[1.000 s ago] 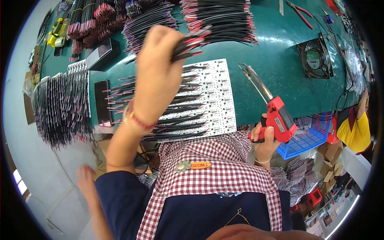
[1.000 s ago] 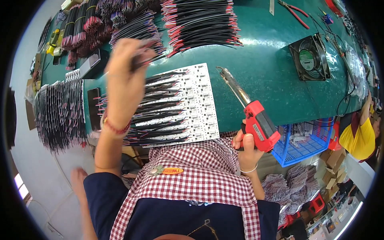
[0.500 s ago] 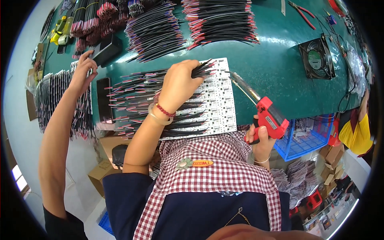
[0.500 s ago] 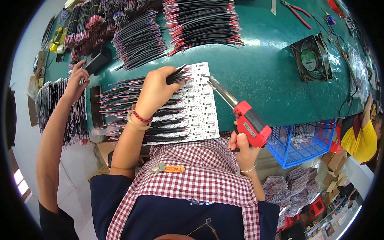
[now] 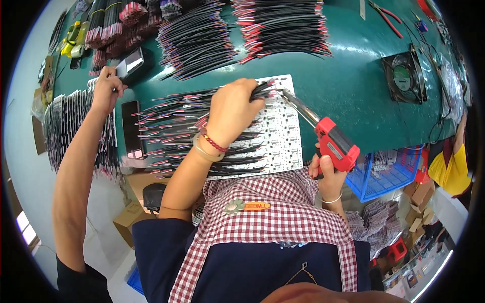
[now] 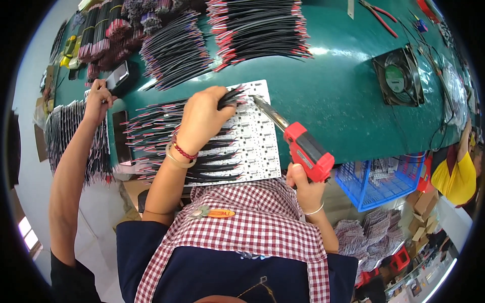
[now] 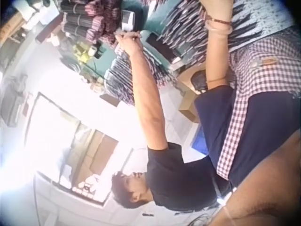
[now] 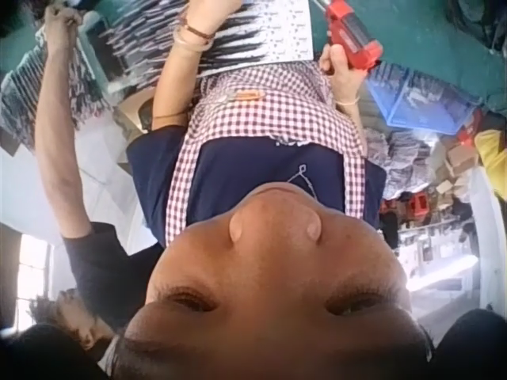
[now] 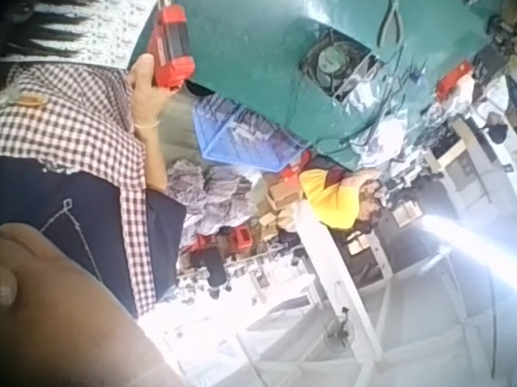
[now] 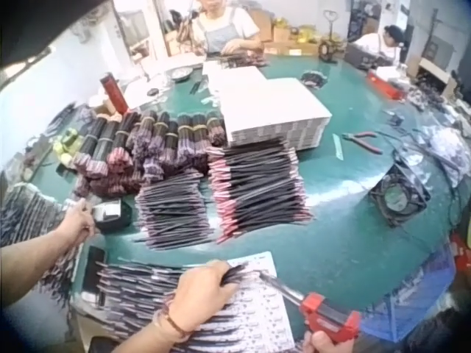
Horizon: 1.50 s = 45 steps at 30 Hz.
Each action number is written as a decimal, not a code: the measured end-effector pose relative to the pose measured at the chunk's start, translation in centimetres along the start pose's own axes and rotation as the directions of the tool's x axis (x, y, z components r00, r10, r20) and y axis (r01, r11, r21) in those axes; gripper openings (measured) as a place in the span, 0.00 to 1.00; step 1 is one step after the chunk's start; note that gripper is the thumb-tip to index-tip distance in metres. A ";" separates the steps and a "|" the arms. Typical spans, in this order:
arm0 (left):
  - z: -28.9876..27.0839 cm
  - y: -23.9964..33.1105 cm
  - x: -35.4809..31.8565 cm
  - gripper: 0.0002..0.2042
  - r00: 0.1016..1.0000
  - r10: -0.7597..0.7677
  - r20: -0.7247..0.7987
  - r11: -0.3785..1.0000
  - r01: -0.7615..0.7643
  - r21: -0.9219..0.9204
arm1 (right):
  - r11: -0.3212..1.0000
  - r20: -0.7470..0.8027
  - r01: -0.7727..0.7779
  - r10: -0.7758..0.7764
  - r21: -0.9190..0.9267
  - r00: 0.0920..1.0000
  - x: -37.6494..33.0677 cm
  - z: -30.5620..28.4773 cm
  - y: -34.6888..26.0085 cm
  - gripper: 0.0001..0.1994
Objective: The person solders electrical wires from a wiring harness onto a printed circuit board assembly using a soldering iron, then places the completed assembly into a blue plastic crate.
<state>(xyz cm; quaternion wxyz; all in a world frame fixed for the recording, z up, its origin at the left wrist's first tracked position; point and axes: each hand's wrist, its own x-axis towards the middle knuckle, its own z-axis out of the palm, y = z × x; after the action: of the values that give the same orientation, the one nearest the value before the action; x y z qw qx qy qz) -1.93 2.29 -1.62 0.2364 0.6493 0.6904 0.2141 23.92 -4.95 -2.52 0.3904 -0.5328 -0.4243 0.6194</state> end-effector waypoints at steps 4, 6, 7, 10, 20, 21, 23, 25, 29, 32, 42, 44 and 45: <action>0.3 0.3 -1.2 0.07 0.993 0.110 -0.050 0.988 -0.104 0.113 | 0.998 -0.112 -0.005 0.012 0.065 0.994 -1.1 -0.4 0.7 0.20; -0.1 0.7 -1.4 0.06 0.989 0.117 -0.091 0.992 -0.111 0.067 | 0.995 -0.132 0.060 -0.048 0.084 0.990 -1.4 -0.5 0.6 0.20; -0.5 1.3 -1.7 0.07 0.994 0.055 -0.098 0.998 -0.056 -0.005 | 0.989 -0.118 0.106 -0.094 0.102 0.989 -1.7 -0.5 0.3 0.19; -0.7 1.7 -1.8 0.07 0.983 0.092 -0.158 0.993 -0.102 -0.054 | 0.983 -0.111 0.137 -0.123 0.121 0.986 -1.7 -1.0 -0.2 0.19; -0.6 0.3 -0.4 0.10 0.998 -0.045 0.031 0.999 0.046 -0.015 | 0.992 -0.028 0.038 -0.035 0.122 0.999 -0.6 -1.0 0.1 0.20; -0.3 0.5 -0.2 0.10 0.999 -0.030 0.043 0.999 0.031 -0.024 | 0.992 -0.050 0.041 -0.035 0.117 0.998 -0.7 -1.2 0.2 0.20; 0.0 0.6 -0.1 0.11 1.000 -0.014 -0.002 1.000 0.014 0.007 | 0.997 -0.016 0.014 -0.013 0.078 1.000 -0.8 -1.3 0.3 0.20; 0.2 0.9 0.0 0.11 1.000 -0.018 0.004 1.000 0.018 0.004 | 0.997 -0.026 -0.009 0.012 0.078 1.000 -0.7 -1.2 0.2 0.20; 0.5 1.3 0.2 0.11 0.999 -0.033 0.007 0.999 0.033 0.018 | 1.000 -0.009 -0.003 0.003 -0.003 1.000 -0.5 -1.2 0.0 0.19; 0.6 1.6 0.2 0.10 0.999 -0.053 0.012 0.998 0.053 0.032 | 0.998 -0.006 -0.012 0.012 -0.060 1.000 -0.4 -1.3 -0.1 0.16; 0.6 1.4 0.4 0.10 0.998 -0.062 0.023 0.998 0.061 0.033 | 0.991 -0.014 -0.023 0.021 -0.132 1.000 -0.6 -1.1 -0.3 0.16; 0.6 1.3 0.4 0.10 0.998 -0.061 0.027 0.998 0.060 0.033 | 0.995 -0.046 -0.034 0.030 -0.094 0.998 -0.7 -1.0 -0.6 0.18; 0.6 1.2 0.5 0.10 0.998 -0.060 0.031 0.998 0.059 0.034 | 0.999 -0.040 -0.009 0.008 -0.032 0.999 -0.8 -1.0 -0.8 0.20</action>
<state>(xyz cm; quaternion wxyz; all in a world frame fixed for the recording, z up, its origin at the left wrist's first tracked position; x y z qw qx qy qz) -0.59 2.82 -1.37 0.2428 0.6357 0.7089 0.1853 25.03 -5.29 -1.58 0.3875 -0.5531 -0.4240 0.6035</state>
